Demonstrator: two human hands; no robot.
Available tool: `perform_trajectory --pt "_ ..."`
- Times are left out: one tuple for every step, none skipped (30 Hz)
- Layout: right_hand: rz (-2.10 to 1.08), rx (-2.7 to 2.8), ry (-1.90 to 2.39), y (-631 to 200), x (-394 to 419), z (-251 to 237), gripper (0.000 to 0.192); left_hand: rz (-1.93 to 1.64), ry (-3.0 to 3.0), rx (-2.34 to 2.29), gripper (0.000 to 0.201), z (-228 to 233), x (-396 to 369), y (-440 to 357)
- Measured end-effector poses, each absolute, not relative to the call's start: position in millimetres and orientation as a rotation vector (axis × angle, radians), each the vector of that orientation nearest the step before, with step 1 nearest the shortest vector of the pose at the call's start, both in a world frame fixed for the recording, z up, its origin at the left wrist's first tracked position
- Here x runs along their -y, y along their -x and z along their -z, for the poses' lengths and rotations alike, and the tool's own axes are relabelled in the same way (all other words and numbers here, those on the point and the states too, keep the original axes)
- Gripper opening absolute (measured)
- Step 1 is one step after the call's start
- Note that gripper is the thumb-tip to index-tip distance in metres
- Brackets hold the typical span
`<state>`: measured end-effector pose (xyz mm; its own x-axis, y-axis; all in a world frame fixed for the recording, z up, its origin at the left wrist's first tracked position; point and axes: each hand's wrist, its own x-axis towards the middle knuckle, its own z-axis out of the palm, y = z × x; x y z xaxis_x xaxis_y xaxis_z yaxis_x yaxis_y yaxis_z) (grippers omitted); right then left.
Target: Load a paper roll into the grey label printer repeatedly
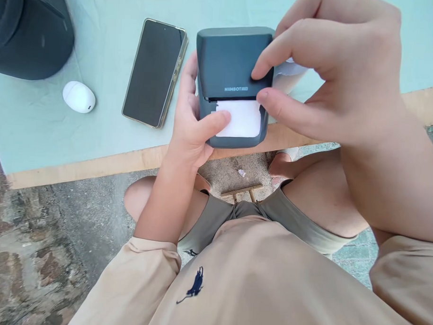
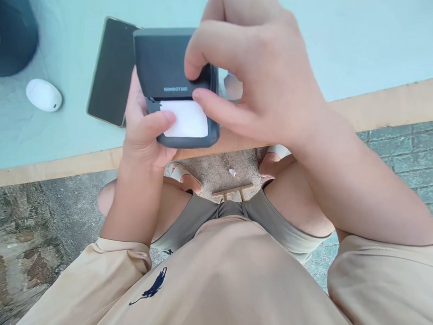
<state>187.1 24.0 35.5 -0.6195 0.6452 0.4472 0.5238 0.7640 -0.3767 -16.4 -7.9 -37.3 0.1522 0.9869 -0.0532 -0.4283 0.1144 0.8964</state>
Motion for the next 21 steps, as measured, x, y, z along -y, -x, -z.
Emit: perform_trajectory --pt "-0.292 2.381 0.882 -186 -23 -35 0.034 -1.234 -0.873 -0.801 0.078 35 8 16" --pt "-0.296 2.371 0.904 -185 -22 -36 0.034 -1.239 -0.866 -0.783 0.076 33 8 15" --pt "-0.288 2.359 0.928 -184 -21 -36 0.036 -1.240 -0.860 -0.767 0.073 29 8 14" --pt "-0.270 2.352 0.937 -183 -20 -37 0.040 -1.242 -0.854 -0.756 0.069 25 9 13" --pt "-0.250 2.345 0.941 -181 -19 -38 0.044 -1.245 -0.854 -0.749 0.066 20 10 12" --pt "-0.245 2.351 0.932 -180 -18 -39 0.046 -1.256 -0.858 -0.752 0.064 16 11 11" --pt "-0.251 2.356 0.907 -179 -16 -40 0.047 -1.257 -0.871 -0.759 0.062 13 12 10" --pt "-0.274 2.362 0.878 -177 -15 -41 0.048 -1.247 -0.894 -0.761 0.061 10 13 9" --pt "-0.314 2.370 0.856 -176 -14 -42 0.048 -1.234 -0.918 -0.764 0.060 9 14 9" --pt "-0.359 2.377 0.845 -176 -12 -44 0.047 -1.216 -0.938 -0.769 0.060 8 14 8" --pt "-0.400 2.384 0.839 -176 -10 -45 0.046 -1.198 -0.956 -0.769 0.061 9 15 8" --pt "-0.437 2.396 0.849 -176 -9 -46 0.044 -1.192 -0.963 -0.766 0.060 10 15 8" --pt "-0.462 2.404 0.870 -176 -7 -48 0.041 -1.204 -0.966 -0.750 0.057 12 15 8" --pt "-0.477 2.414 0.887 -177 -6 -49 0.038 -1.233 -0.960 -0.734 0.053 15 15 8" --pt "-0.483 2.421 0.890 -178 -5 -49 0.037 -1.256 -0.956 -0.713 0.049 17 15 8" --pt "-0.488 2.422 0.896 -179 -5 -50 0.036 -1.271 -0.952 -0.694 0.046 20 14 9" --pt "-0.487 2.428 0.889 -180 -4 -50 0.037 -1.278 -0.945 -0.684 0.046 22 13 9" --pt "-0.479 2.436 0.885 -180 -5 -50 0.038 -1.276 -0.942 -0.676 0.047 25 12 9" --pt "-0.467 2.445 0.881 -181 -5 -50 0.039 -1.264 -0.940 -0.673 0.048 28 11 10" --pt "-0.458 2.458 0.884 -182 -6 -51 0.041 -1.263 -0.942 -0.671 0.049 31 10 10" --pt "-0.442 2.469 0.891 -182 -7 -51 0.043 -1.270 -0.947 -0.670 0.050 33 9 11"
